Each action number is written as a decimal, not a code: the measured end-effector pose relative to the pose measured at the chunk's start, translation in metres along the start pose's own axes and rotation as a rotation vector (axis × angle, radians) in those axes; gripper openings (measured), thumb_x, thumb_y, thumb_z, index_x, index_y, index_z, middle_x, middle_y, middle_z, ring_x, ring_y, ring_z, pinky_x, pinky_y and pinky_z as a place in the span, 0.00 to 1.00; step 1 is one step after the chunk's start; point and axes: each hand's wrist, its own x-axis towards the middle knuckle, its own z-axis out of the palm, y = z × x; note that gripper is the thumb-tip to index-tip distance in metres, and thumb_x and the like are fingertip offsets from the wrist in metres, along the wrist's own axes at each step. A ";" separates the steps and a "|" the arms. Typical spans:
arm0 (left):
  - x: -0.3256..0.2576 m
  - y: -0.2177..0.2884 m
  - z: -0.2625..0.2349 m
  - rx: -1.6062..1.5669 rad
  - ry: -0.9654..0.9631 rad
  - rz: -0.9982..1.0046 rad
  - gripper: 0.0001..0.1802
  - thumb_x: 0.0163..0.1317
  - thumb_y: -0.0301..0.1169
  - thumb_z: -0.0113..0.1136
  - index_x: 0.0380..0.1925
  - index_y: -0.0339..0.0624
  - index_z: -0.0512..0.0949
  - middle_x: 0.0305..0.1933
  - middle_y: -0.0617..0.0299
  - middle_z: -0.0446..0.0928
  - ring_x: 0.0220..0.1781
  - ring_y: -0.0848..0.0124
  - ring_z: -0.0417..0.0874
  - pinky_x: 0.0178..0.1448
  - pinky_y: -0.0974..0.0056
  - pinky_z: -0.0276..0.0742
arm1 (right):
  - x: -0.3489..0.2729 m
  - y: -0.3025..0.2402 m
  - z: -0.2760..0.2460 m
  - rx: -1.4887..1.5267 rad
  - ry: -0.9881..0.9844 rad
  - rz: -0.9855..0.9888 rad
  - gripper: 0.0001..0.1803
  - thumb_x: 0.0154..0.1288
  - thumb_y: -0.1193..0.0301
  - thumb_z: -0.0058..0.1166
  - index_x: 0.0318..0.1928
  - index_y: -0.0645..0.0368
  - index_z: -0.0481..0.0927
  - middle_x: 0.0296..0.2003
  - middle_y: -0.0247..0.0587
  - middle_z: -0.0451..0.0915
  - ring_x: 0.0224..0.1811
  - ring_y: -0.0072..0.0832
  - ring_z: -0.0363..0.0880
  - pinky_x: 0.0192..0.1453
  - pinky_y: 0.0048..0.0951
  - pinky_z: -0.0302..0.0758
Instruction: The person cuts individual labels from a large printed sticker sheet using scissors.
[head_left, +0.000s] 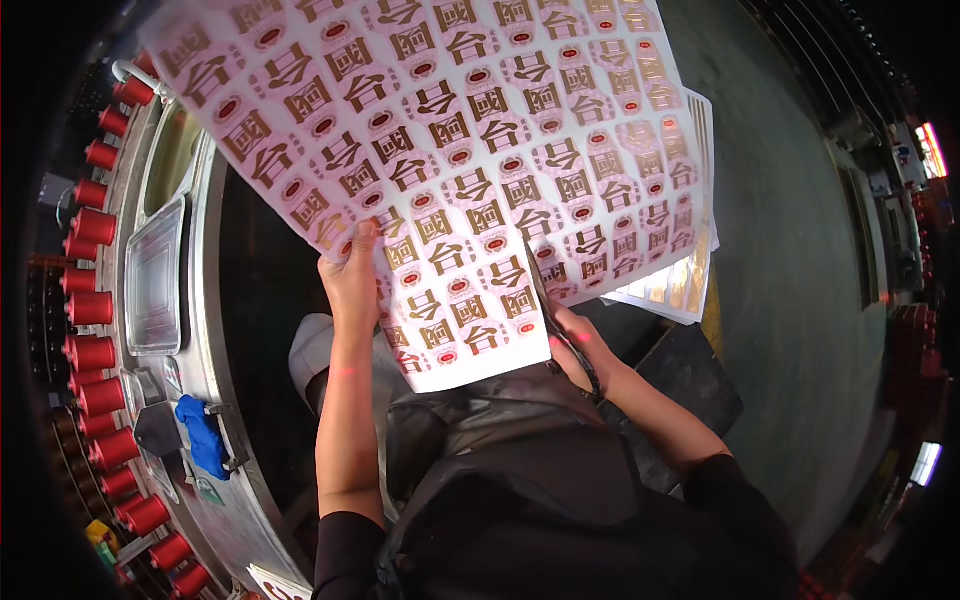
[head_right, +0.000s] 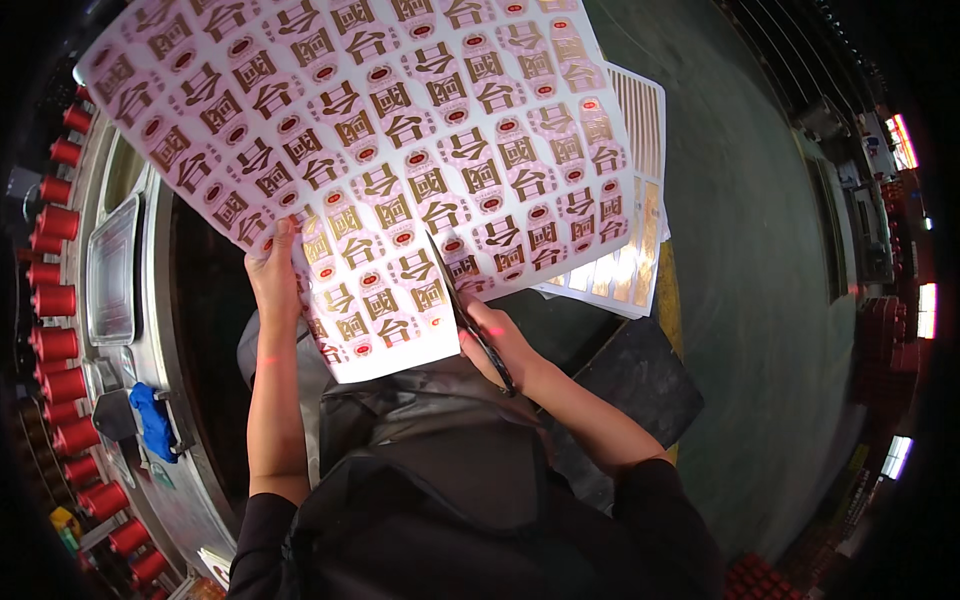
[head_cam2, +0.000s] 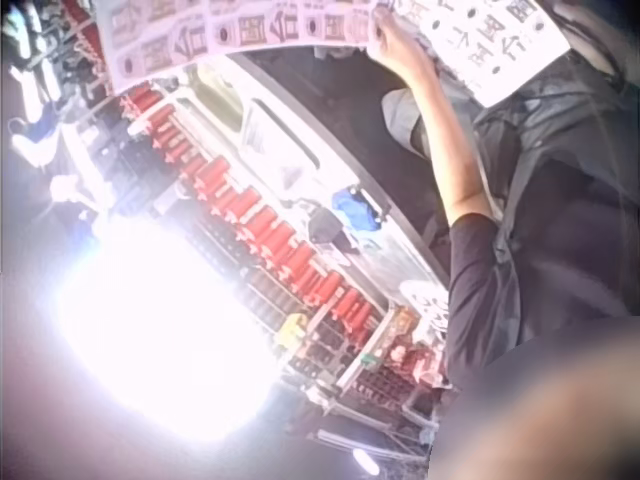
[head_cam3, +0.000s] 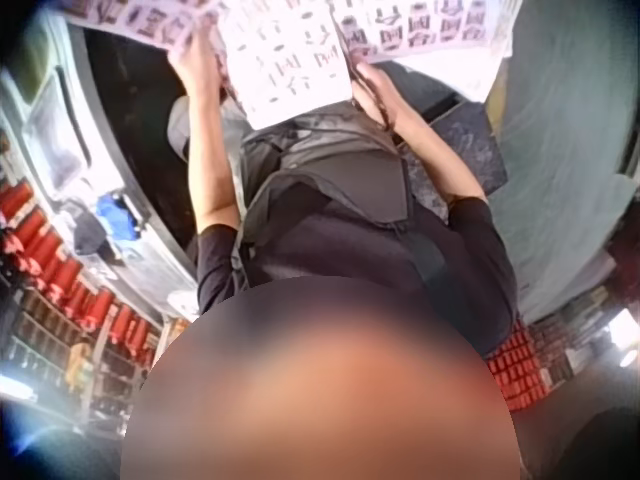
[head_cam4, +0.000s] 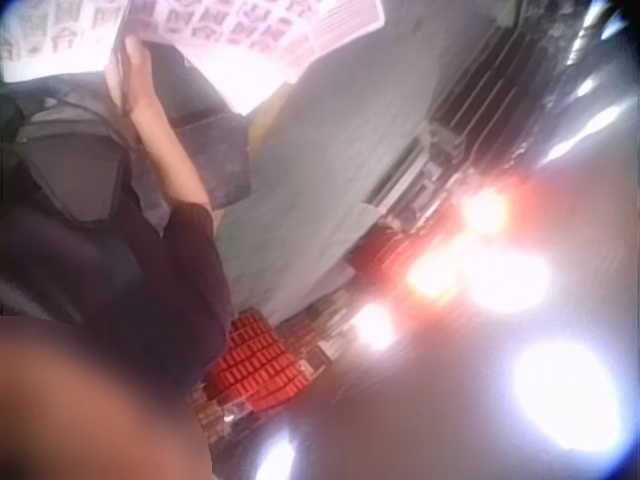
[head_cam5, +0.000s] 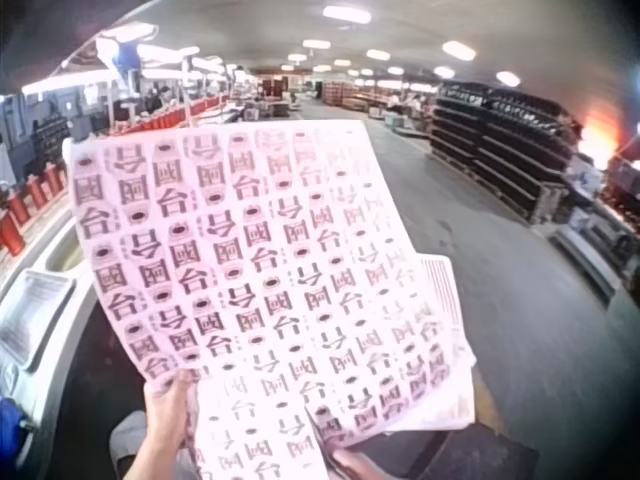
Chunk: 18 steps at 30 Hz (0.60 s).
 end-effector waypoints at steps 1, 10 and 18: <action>-0.002 0.002 0.000 -0.001 0.000 -0.005 0.13 0.62 0.33 0.58 0.40 0.33 0.78 0.39 0.64 0.77 0.41 0.78 0.73 0.47 0.72 0.69 | -0.001 -0.001 0.001 0.074 -0.001 0.082 0.19 0.62 0.79 0.41 0.55 0.63 0.66 0.28 0.35 0.72 0.27 0.16 0.67 0.33 0.21 0.68; -0.001 0.008 0.004 0.031 -0.003 0.062 0.13 0.62 0.33 0.59 0.40 0.33 0.77 0.40 0.64 0.77 0.41 0.77 0.73 0.47 0.71 0.68 | -0.001 0.007 0.004 0.161 0.056 0.203 0.20 0.64 0.75 0.41 0.57 0.64 0.66 0.21 0.30 0.70 0.18 0.14 0.65 0.22 0.19 0.64; -0.001 0.010 0.004 0.065 -0.023 -0.016 0.14 0.61 0.34 0.61 0.40 0.34 0.77 0.40 0.65 0.77 0.41 0.77 0.72 0.48 0.71 0.68 | 0.017 -0.012 -0.005 0.149 -0.074 0.113 0.25 0.67 0.75 0.40 0.64 0.62 0.58 0.52 0.43 0.72 0.53 0.25 0.68 0.59 0.28 0.65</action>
